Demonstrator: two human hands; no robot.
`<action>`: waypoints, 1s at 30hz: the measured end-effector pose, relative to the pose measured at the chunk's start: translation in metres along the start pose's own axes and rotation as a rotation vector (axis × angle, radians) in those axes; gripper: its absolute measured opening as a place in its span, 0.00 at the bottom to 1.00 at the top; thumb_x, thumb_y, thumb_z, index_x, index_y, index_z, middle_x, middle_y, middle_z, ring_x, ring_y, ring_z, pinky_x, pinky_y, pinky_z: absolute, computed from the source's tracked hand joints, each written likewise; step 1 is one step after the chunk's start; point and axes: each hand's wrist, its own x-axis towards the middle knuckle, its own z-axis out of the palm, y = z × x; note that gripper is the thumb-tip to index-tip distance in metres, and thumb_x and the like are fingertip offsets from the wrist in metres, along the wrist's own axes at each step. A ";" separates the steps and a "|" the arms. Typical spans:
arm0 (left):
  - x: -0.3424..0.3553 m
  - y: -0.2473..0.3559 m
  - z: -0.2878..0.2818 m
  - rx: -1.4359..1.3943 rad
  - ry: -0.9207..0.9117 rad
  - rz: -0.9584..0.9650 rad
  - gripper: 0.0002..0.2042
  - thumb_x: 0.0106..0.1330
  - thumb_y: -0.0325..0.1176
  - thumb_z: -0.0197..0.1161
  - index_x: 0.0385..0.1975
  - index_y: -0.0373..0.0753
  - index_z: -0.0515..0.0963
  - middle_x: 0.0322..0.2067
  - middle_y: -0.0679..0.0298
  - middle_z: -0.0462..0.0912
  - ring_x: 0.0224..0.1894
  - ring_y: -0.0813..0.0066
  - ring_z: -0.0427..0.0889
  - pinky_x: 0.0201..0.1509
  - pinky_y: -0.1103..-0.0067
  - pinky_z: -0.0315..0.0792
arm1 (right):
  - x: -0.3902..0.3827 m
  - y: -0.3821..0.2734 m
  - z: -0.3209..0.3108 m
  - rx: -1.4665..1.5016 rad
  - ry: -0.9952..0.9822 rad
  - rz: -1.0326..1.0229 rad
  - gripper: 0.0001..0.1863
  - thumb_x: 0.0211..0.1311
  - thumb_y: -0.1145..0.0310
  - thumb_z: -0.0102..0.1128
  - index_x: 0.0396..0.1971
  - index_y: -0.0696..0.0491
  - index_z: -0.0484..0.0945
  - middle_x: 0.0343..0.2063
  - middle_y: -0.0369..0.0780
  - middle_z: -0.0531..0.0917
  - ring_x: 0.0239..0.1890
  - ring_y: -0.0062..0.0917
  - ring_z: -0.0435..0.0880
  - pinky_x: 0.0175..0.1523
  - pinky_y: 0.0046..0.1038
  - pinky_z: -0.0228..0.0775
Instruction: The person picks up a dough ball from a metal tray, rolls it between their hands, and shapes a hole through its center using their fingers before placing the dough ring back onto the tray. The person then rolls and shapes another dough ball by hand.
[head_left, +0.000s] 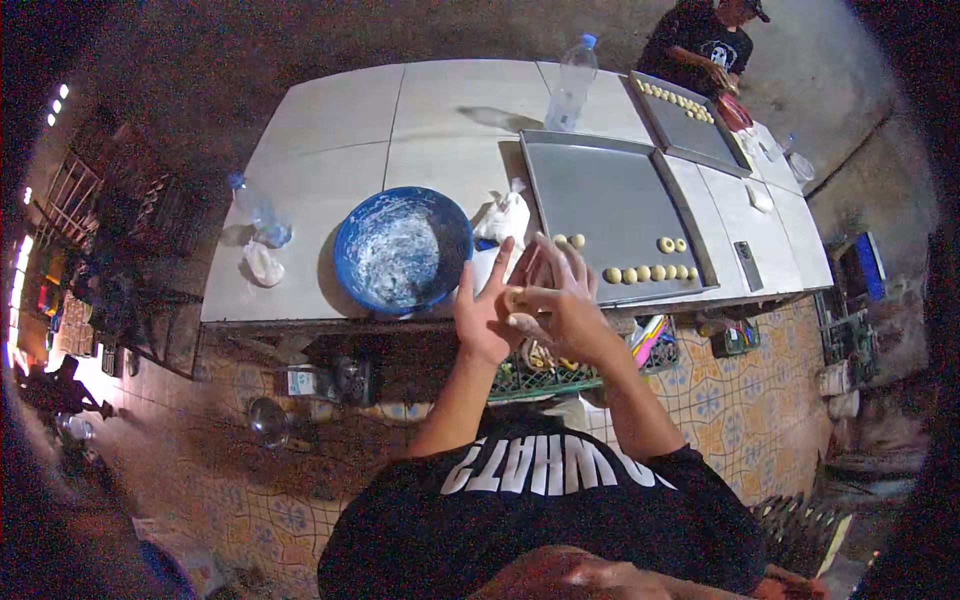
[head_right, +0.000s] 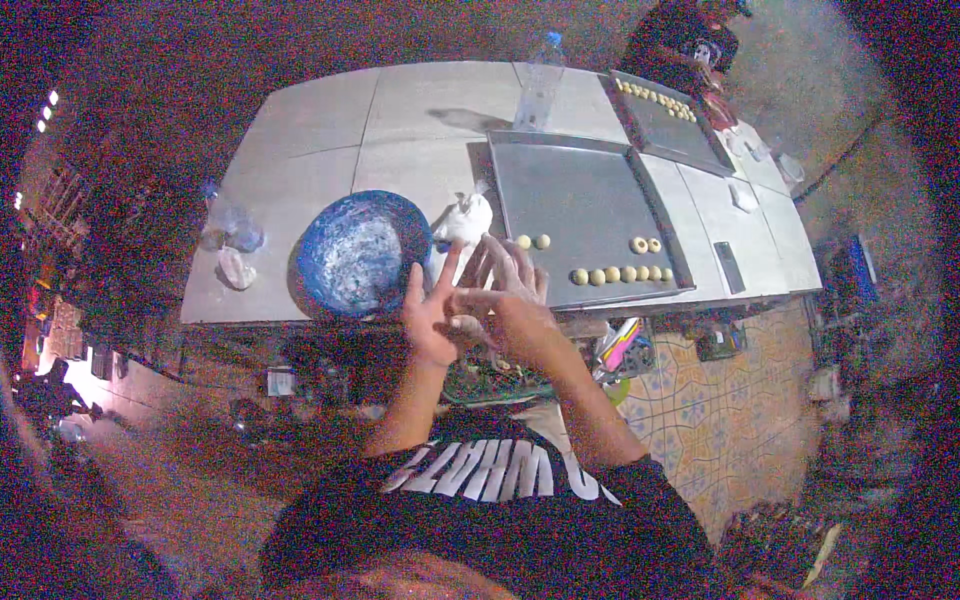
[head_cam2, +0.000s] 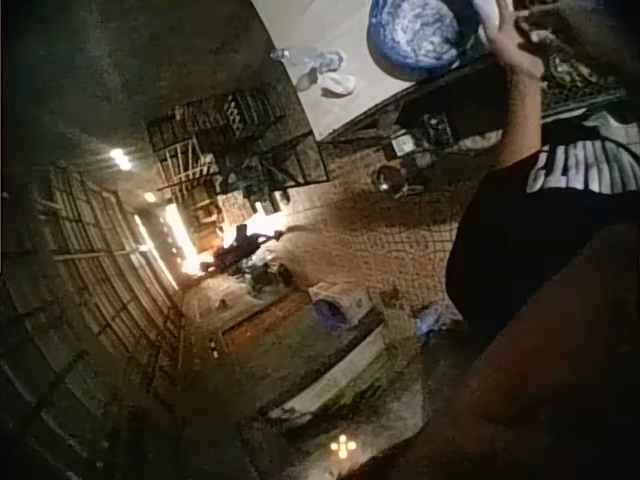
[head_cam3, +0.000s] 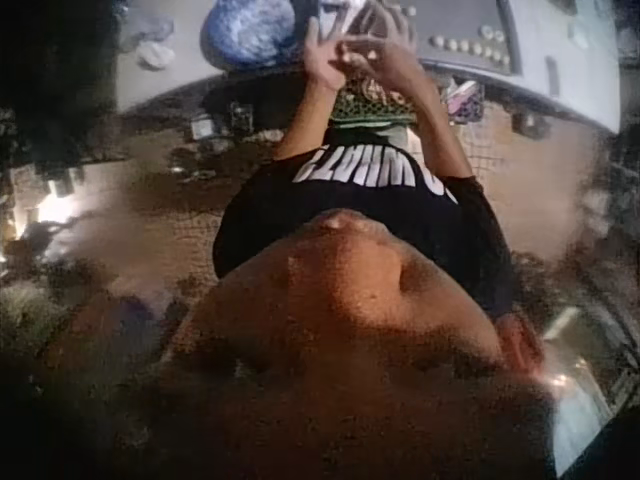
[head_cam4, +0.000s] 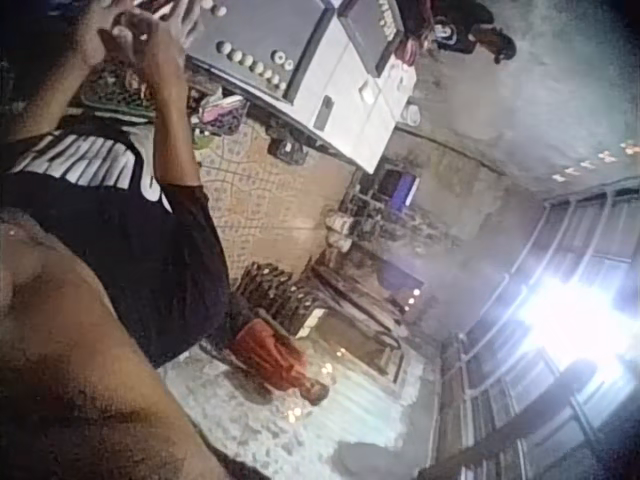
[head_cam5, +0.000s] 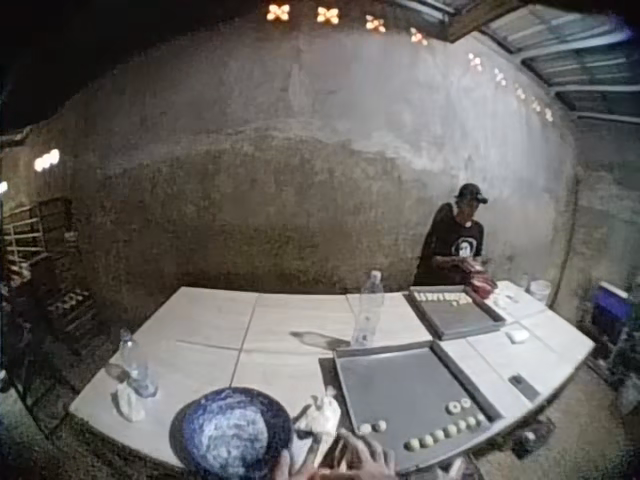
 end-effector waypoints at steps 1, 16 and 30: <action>-0.001 0.002 -0.002 0.046 -0.060 -0.025 0.37 0.79 0.65 0.44 0.80 0.48 0.57 0.78 0.51 0.60 0.77 0.51 0.64 0.79 0.53 0.63 | 0.003 -0.004 0.000 -0.055 0.039 0.022 0.19 0.62 0.41 0.72 0.46 0.34 0.92 0.80 0.51 0.52 0.81 0.59 0.48 0.75 0.70 0.43; 0.002 -0.005 -0.004 -0.119 0.004 -0.015 0.37 0.79 0.65 0.44 0.80 0.48 0.59 0.78 0.52 0.61 0.77 0.51 0.65 0.78 0.57 0.65 | 0.000 0.004 0.007 -0.040 0.048 0.003 0.21 0.60 0.39 0.72 0.46 0.37 0.92 0.81 0.46 0.51 0.81 0.58 0.47 0.76 0.68 0.44; -0.008 -0.003 0.006 0.028 0.040 0.004 0.37 0.79 0.66 0.42 0.79 0.47 0.61 0.77 0.52 0.64 0.77 0.51 0.66 0.76 0.51 0.67 | -0.004 0.004 0.010 0.014 -0.015 -0.028 0.23 0.62 0.37 0.70 0.47 0.37 0.91 0.81 0.52 0.51 0.82 0.60 0.44 0.78 0.69 0.39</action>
